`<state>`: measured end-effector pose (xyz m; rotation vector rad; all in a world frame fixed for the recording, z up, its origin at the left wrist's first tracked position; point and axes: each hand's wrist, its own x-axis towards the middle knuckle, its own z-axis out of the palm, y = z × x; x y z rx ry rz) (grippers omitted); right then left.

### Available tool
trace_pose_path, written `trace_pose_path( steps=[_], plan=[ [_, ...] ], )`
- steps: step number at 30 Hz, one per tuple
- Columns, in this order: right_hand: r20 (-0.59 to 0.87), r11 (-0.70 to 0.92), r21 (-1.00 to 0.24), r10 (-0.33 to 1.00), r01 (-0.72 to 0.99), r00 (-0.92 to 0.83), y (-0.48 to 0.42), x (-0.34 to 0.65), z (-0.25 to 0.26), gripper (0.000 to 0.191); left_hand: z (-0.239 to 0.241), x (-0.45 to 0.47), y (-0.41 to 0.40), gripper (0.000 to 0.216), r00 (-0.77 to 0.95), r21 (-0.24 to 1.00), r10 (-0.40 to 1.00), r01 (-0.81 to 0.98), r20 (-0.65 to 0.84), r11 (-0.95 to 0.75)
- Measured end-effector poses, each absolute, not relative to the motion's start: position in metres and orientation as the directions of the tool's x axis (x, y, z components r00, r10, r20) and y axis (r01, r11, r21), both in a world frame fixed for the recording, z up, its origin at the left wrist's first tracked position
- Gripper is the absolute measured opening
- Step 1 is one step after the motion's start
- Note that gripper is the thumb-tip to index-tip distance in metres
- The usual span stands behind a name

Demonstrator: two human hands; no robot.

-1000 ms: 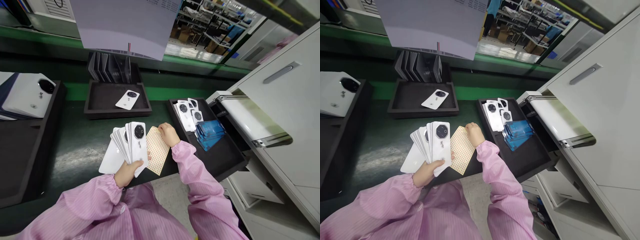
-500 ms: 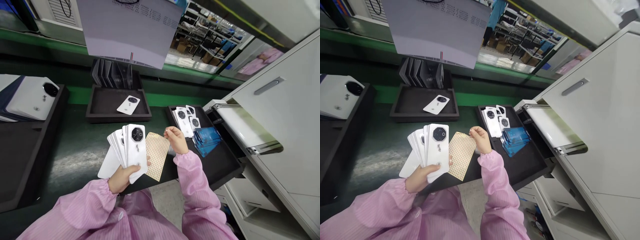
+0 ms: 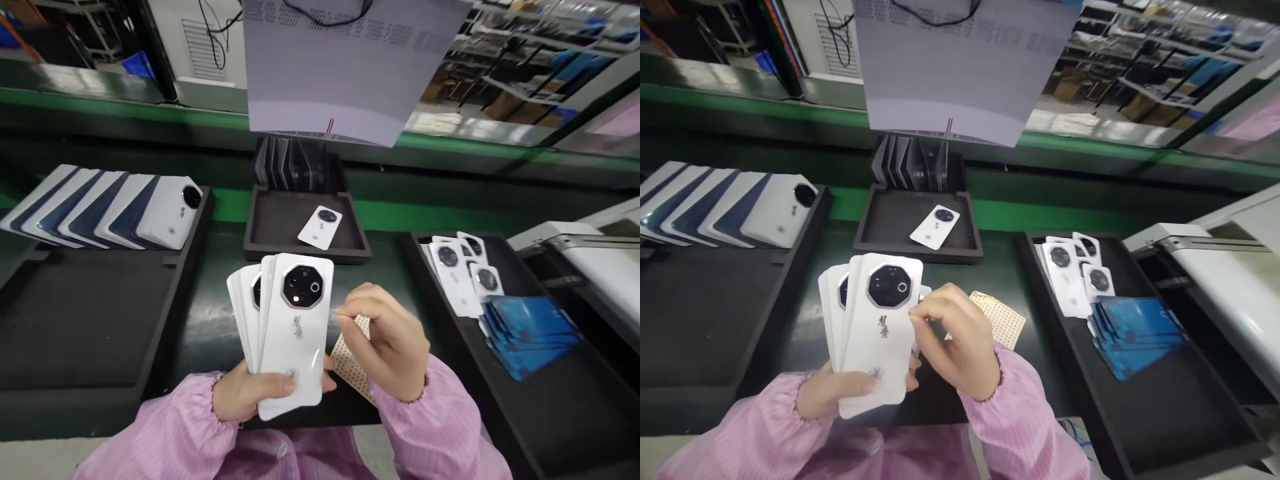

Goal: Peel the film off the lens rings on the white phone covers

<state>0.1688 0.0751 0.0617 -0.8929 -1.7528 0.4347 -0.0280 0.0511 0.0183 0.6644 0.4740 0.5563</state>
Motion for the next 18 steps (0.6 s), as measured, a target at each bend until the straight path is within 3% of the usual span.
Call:
trace_pose_path(
  steps=[10, 18],
  plan=[
    [0.709, 0.736, -0.278, 0.591, 0.618, -0.385, 0.089, 0.147, 0.05, 0.023, 0.009, -0.033, 0.048, 0.044, 0.84, 0.561, 0.487, -0.288, -0.242, 0.776],
    [0.66, 0.758, -0.211, 0.576, 0.617, -0.482, 0.084, 0.153, 0.046, 0.02, 0.007, -0.033, 0.047, 0.037, 0.836, 0.658, 0.518, -0.29, -0.179, 0.695]
  ],
)
